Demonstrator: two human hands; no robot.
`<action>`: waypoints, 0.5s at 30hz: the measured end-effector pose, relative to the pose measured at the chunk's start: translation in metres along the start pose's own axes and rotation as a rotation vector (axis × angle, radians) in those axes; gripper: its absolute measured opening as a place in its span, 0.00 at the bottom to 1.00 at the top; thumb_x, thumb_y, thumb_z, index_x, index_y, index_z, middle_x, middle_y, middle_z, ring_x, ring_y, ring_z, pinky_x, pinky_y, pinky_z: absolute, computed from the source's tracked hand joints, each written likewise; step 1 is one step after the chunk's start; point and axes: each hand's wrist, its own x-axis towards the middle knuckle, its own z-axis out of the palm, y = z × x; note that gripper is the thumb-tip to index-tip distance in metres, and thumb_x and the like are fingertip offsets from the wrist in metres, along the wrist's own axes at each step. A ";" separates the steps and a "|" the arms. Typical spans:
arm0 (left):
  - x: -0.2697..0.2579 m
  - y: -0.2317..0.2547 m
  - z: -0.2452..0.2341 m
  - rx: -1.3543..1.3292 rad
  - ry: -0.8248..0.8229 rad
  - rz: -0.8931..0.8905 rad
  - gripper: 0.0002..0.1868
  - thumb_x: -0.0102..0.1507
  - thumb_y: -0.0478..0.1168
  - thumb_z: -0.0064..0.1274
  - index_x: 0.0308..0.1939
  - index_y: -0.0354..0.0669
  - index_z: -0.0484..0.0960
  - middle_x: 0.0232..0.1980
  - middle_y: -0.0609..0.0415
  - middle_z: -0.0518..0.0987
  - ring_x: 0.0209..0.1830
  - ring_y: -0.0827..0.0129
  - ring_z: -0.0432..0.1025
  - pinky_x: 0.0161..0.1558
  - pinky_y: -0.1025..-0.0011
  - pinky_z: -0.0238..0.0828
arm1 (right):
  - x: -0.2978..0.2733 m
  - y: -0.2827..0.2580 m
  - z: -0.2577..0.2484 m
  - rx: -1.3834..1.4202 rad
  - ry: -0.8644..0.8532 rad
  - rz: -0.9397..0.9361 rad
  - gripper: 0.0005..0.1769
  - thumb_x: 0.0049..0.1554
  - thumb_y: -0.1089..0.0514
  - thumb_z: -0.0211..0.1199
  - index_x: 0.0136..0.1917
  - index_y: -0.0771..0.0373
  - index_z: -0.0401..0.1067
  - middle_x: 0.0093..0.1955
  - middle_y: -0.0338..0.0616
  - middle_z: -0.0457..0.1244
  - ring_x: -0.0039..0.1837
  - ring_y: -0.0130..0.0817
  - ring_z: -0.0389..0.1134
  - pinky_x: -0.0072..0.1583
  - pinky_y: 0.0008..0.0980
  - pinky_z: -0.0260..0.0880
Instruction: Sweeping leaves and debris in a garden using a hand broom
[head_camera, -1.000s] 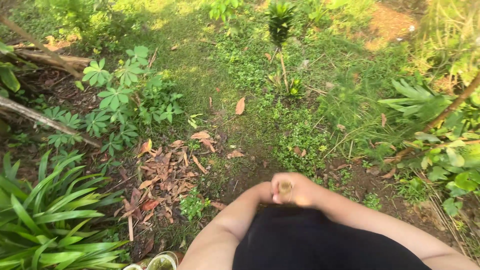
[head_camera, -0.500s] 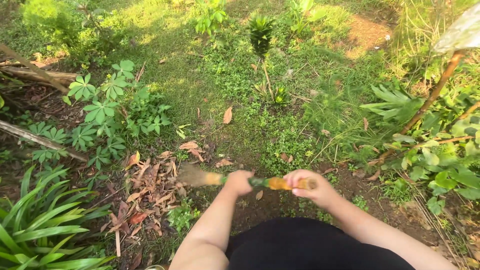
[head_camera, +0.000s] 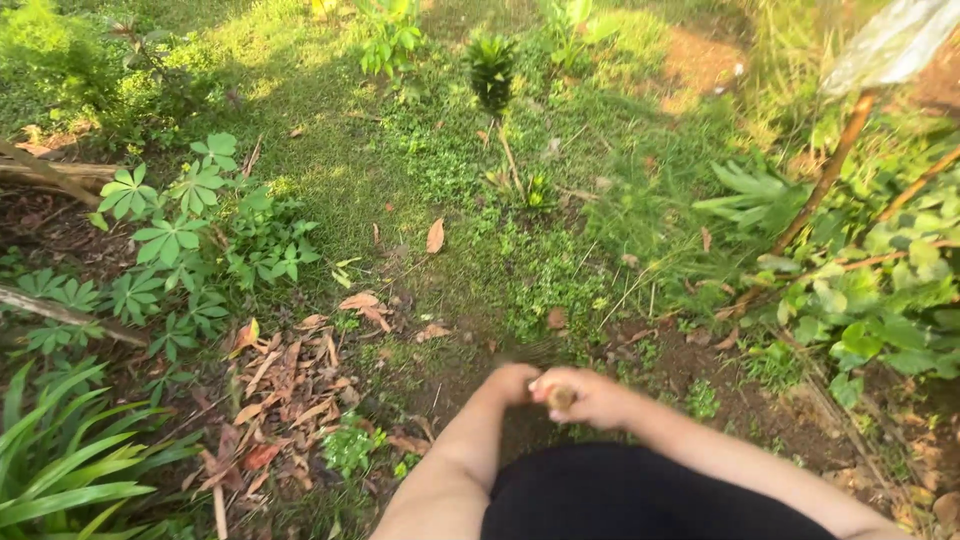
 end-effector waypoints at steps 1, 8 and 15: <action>-0.010 -0.003 -0.011 -0.003 0.006 0.002 0.14 0.48 0.50 0.51 0.38 0.65 0.74 0.43 0.65 0.74 0.50 0.66 0.67 0.52 0.68 0.65 | 0.002 -0.004 0.003 -0.007 -0.002 0.000 0.11 0.45 0.61 0.62 0.43 0.57 0.66 0.43 0.42 0.62 0.53 0.41 0.62 0.59 0.51 0.55; -0.067 -0.027 -0.065 -0.052 -0.044 -0.225 0.09 0.46 0.46 0.50 0.30 0.62 0.78 0.37 0.62 0.77 0.45 0.65 0.70 0.50 0.64 0.65 | 0.014 0.012 0.005 0.089 0.129 0.002 0.13 0.44 0.55 0.64 0.41 0.59 0.64 0.52 0.48 0.62 0.54 0.45 0.62 0.55 0.46 0.61; -0.048 -0.052 -0.065 0.058 0.182 -0.040 0.12 0.48 0.49 0.48 0.33 0.56 0.76 0.35 0.56 0.74 0.42 0.59 0.70 0.46 0.60 0.67 | 0.002 -0.030 -0.019 0.411 0.207 0.287 0.07 0.51 0.58 0.52 0.37 0.65 0.65 0.62 0.55 0.54 0.59 0.59 0.58 0.55 0.49 0.64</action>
